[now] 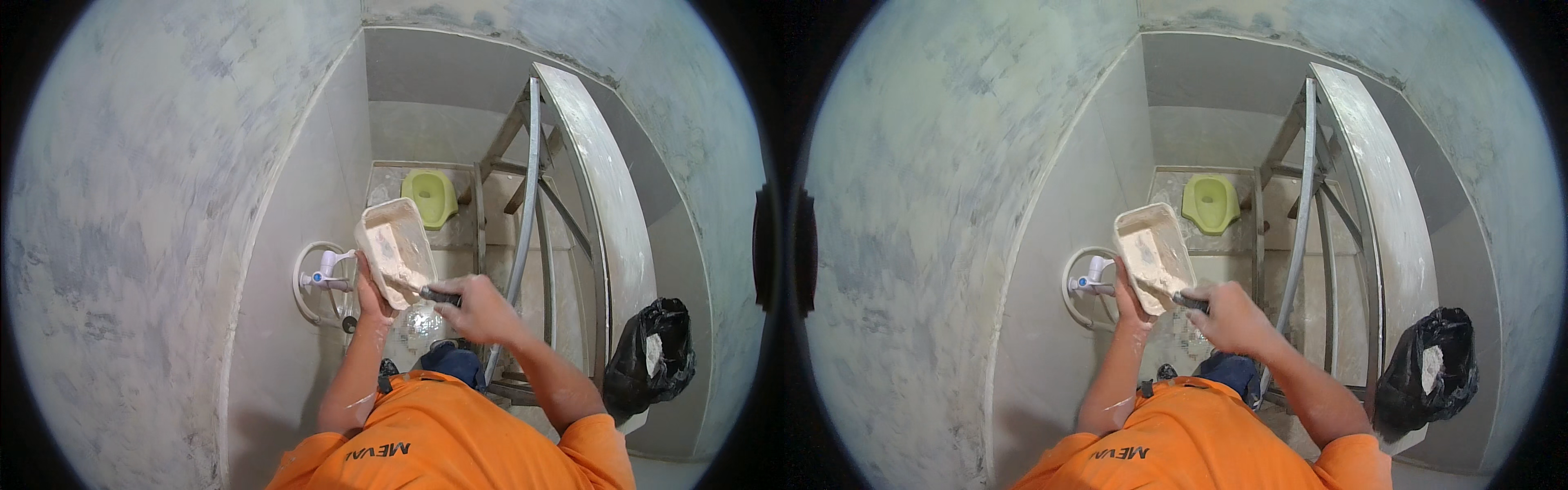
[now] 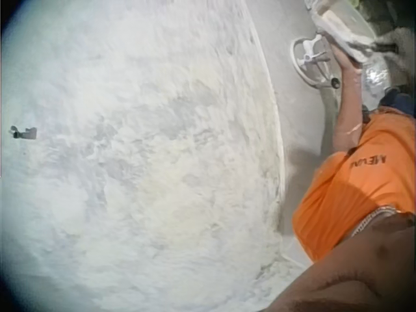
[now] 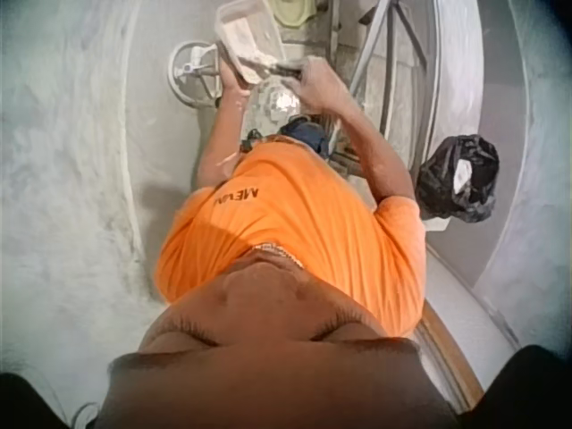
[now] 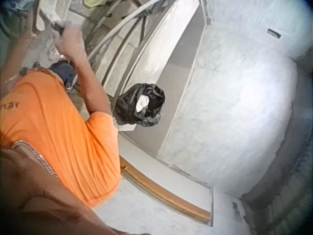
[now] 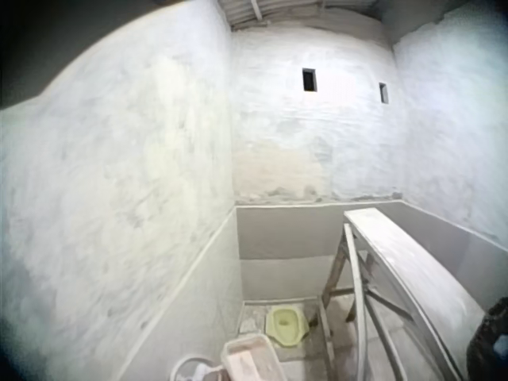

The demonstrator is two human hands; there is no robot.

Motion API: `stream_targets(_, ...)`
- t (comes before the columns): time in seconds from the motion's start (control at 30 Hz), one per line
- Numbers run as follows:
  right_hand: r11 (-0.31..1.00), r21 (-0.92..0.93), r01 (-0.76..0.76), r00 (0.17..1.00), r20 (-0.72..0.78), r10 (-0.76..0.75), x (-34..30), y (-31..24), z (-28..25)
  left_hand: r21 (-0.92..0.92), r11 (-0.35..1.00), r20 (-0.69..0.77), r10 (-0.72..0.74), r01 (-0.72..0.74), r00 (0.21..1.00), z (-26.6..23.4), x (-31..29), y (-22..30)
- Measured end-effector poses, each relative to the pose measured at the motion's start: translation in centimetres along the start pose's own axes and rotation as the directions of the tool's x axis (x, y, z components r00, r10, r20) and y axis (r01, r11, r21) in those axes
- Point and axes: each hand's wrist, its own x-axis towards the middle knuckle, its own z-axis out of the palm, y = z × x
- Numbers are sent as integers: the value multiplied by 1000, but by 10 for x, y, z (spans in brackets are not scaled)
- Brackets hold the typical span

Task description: The person applies plaster to a wall using a putty knife, then scoops more material from a bag into a plastic container.

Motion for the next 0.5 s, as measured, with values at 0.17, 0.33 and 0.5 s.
stream_targets(0.17,999,22,-39,989,-140,42,6,-7,-20,-51,999,46,-9,11,999,20,-8,8)
stream_targets(0.33,943,-316,-108,980,-194,47,-22,-14,-5,-67,997,28,31,-29,999,37,-18,23)
stream_targets(0.5,904,329,-275,951,-45,305,-54,-2,24,21,1000,17,8,-8,1000,24,-22,1)
